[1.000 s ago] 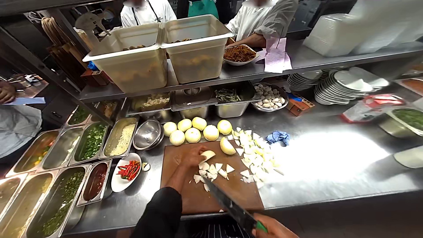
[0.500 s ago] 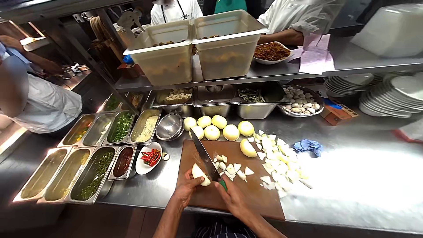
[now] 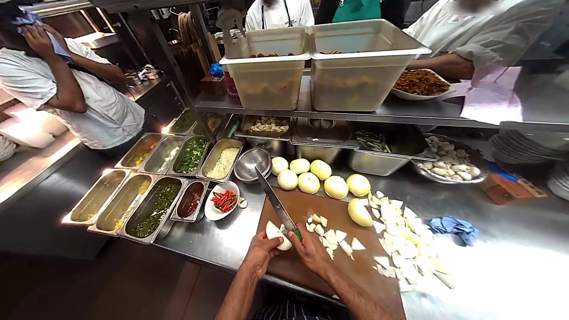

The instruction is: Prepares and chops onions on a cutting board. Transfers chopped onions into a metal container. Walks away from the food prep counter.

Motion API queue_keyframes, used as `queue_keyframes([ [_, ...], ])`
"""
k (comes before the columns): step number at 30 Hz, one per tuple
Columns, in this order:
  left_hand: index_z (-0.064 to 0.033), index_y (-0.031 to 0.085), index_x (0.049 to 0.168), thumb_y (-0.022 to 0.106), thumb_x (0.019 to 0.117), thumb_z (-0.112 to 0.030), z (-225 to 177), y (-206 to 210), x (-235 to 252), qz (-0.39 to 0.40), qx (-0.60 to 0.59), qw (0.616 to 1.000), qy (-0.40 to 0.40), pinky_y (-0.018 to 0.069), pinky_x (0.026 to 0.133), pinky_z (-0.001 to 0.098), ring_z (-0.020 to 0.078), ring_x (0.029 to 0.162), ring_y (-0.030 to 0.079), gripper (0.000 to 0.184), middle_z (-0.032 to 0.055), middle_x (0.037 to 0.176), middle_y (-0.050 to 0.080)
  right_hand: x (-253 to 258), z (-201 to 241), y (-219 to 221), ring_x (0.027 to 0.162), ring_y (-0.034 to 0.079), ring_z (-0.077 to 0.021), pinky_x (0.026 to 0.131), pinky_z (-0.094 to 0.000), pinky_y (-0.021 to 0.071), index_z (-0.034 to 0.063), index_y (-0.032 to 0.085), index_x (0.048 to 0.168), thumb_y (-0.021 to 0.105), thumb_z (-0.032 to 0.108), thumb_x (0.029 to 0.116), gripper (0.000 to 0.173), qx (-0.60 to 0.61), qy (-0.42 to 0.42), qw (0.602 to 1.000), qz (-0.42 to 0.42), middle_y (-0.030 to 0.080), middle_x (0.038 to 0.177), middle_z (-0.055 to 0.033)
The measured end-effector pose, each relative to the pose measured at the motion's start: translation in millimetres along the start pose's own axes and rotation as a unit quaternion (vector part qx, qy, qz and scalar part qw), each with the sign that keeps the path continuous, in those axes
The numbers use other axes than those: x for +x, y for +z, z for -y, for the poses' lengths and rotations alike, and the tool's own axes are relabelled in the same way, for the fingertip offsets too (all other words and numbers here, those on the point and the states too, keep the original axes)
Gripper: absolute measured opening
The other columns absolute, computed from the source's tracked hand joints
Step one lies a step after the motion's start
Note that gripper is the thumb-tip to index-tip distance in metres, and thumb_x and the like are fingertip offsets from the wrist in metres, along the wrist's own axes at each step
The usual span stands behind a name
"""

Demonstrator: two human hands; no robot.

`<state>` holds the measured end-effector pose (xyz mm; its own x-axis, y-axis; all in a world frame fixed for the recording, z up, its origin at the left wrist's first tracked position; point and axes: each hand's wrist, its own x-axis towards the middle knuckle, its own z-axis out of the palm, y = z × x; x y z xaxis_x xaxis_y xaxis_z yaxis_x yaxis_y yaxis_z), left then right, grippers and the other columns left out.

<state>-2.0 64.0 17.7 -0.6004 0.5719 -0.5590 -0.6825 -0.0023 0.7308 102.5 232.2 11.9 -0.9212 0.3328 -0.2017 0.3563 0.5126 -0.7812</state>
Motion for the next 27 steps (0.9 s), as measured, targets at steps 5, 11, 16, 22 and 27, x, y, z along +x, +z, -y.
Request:
queue_keyframes([
  [5, -0.0047, 0.039, 0.149, 0.073, 0.0864, 0.007, 7, -6, 13, -0.011, 0.024, 0.999, -0.023, 0.0633, 0.082, 0.0517, 0.0393, 0.101, 0.071, 0.072, 0.0256, 0.130, 0.062, 11, -39, 4, 0.078, 0.067, -0.0262, 0.075, -0.0487, 0.0553, 0.0091, 0.060, 0.123, 0.046, 0.044, 0.1046, 0.042, 0.018, 0.056, 0.998, -0.014, 0.066, 0.085, -0.0107],
  [11, -0.0066, 0.065, 0.115, 0.078, 0.0854, -0.023, 22, -6, 30, -0.061, 0.377, 0.920, 0.088, 0.0628, 0.083, 0.0461, 0.0242, 0.096, 0.072, 0.036, 0.0130, 0.109, 0.070, -31, -27, -12, 0.073, 0.065, -0.0257, 0.069, -0.0487, 0.0546, 0.0094, 0.060, 0.117, 0.048, 0.046, 0.1039, 0.040, 0.024, 0.084, 0.996, 0.006, 0.063, 0.081, -0.0097],
  [16, -0.0035, 0.072, 0.099, 0.067, 0.0927, -0.025, 38, 12, 18, -0.103, 0.499, 0.849, 0.139, 0.0538, 0.095, 0.0432, 0.0234, 0.102, 0.067, 0.022, 0.0114, 0.102, 0.070, -87, -20, -25, 0.085, 0.068, -0.0320, 0.077, -0.0537, 0.0552, 0.0102, 0.059, 0.124, 0.046, 0.040, 0.1057, 0.037, -0.038, 0.141, 0.987, 0.072, 0.067, 0.092, -0.0148],
  [22, -0.0100, 0.072, 0.121, 0.075, 0.0855, -0.028, 60, 19, -9, -0.018, 0.605, 0.782, 0.148, 0.0496, 0.109, 0.0408, 0.0244, 0.125, 0.060, 0.040, 0.0118, 0.132, 0.065, -120, -17, -32, 0.092, 0.072, -0.0363, 0.079, -0.0555, 0.0564, 0.0118, 0.056, 0.126, 0.039, 0.041, 0.1071, 0.039, -0.164, 0.129, 0.971, 0.120, 0.071, 0.093, -0.0156],
  [27, -0.0110, 0.074, 0.117, 0.074, 0.0855, -0.039, 57, 35, -9, -0.037, 0.637, 0.759, 0.127, 0.0503, 0.107, 0.0408, 0.0242, 0.121, 0.062, 0.042, 0.0103, 0.123, 0.068, -123, 3, -47, 0.096, 0.072, -0.0394, 0.080, -0.0565, 0.0568, 0.0122, 0.053, 0.129, 0.035, 0.037, 0.1085, 0.037, -0.238, 0.140, 0.949, 0.155, 0.071, 0.097, -0.0179],
])
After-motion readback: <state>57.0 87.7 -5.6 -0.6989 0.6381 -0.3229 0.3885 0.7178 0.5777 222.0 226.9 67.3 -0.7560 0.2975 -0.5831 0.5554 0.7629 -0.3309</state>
